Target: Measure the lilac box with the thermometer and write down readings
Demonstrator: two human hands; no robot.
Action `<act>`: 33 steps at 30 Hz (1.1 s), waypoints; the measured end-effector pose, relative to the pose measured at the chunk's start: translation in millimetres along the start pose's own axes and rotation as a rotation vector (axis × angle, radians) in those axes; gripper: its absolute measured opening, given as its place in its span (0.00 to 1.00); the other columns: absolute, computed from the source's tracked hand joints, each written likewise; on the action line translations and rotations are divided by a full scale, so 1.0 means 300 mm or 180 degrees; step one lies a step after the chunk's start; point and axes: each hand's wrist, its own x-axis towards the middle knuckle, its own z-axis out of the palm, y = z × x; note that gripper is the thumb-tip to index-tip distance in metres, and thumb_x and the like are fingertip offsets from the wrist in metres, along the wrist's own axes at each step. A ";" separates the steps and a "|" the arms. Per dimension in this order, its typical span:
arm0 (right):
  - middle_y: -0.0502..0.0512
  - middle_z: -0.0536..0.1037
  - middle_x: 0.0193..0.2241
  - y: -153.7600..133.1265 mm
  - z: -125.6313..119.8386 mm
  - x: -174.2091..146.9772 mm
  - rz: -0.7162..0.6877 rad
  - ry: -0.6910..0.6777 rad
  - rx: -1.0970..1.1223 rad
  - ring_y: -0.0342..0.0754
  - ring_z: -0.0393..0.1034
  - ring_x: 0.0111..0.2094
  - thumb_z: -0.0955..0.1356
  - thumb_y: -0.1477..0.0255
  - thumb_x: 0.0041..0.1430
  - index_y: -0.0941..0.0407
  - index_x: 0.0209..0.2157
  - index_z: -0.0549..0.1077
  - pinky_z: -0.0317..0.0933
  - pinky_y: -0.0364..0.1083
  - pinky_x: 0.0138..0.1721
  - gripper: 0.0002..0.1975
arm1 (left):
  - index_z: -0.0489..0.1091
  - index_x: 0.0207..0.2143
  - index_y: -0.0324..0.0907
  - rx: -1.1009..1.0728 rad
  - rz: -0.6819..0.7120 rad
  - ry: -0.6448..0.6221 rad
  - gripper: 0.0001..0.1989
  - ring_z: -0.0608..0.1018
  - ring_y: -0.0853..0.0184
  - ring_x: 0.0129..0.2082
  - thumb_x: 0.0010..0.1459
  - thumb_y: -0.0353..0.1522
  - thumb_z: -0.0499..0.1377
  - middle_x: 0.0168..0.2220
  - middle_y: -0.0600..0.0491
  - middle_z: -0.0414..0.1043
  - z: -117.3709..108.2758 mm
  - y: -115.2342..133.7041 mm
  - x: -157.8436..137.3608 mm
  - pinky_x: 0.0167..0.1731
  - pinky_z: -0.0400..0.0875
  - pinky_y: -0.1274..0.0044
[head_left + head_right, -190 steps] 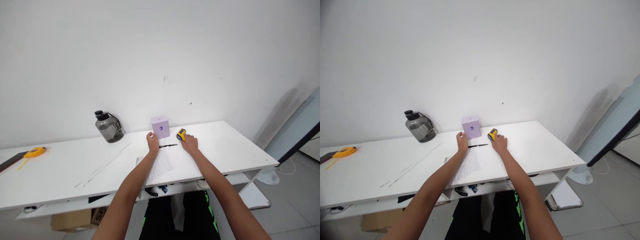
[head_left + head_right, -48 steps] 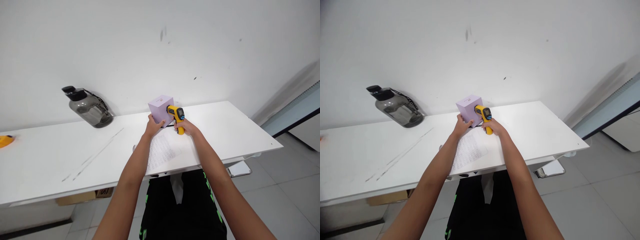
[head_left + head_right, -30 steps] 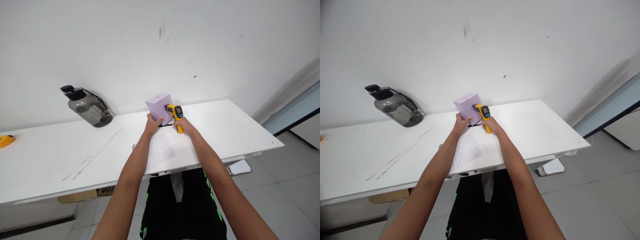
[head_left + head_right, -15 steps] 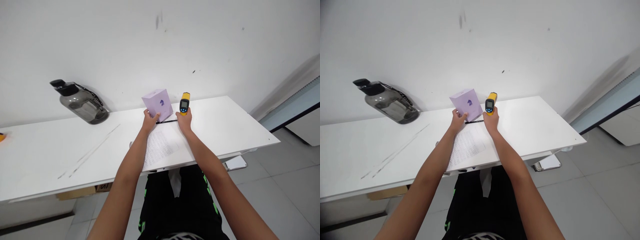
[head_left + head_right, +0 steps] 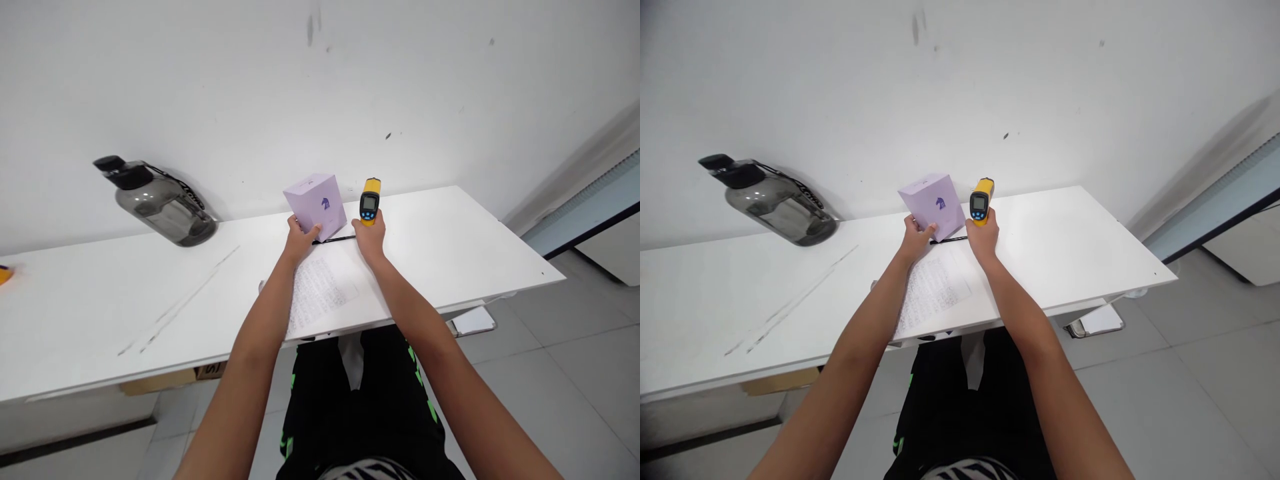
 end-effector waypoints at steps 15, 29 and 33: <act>0.51 0.75 0.39 0.011 0.008 0.005 -0.0051 -0.0032 -0.0015 0.53 0.70 0.41 0.69 0.69 0.52 0.48 0.44 0.68 0.65 0.52 0.47 0.16 | 0.56 0.64 0.47 0.0248 -0.0034 -0.0088 0.43 0.74 0.47 0.74 0.54 0.41 0.76 0.71 0.36 0.72 -0.002 -0.003 -0.008 0.74 0.69 0.56; 0.71 0.80 0.62 -0.005 -0.026 0.037 0.0151 -0.0114 -0.0995 0.69 0.76 0.61 0.69 0.52 0.75 0.51 0.80 0.52 0.68 0.59 0.58 0.42 | 0.59 0.74 0.43 0.0156 0.0156 0.0119 0.49 0.70 0.46 0.77 0.56 0.41 0.76 0.77 0.34 0.64 0.004 -0.004 -0.003 0.77 0.67 0.57; 0.75 0.77 0.66 -0.026 -0.064 0.060 -0.0080 -0.0336 -0.2654 0.68 0.75 0.64 0.63 0.56 0.82 0.56 0.83 0.54 0.68 0.57 0.58 0.37 | 0.60 0.75 0.46 0.0117 0.0144 0.0171 0.50 0.71 0.47 0.77 0.55 0.40 0.77 0.78 0.35 0.64 0.006 -0.007 -0.001 0.77 0.68 0.59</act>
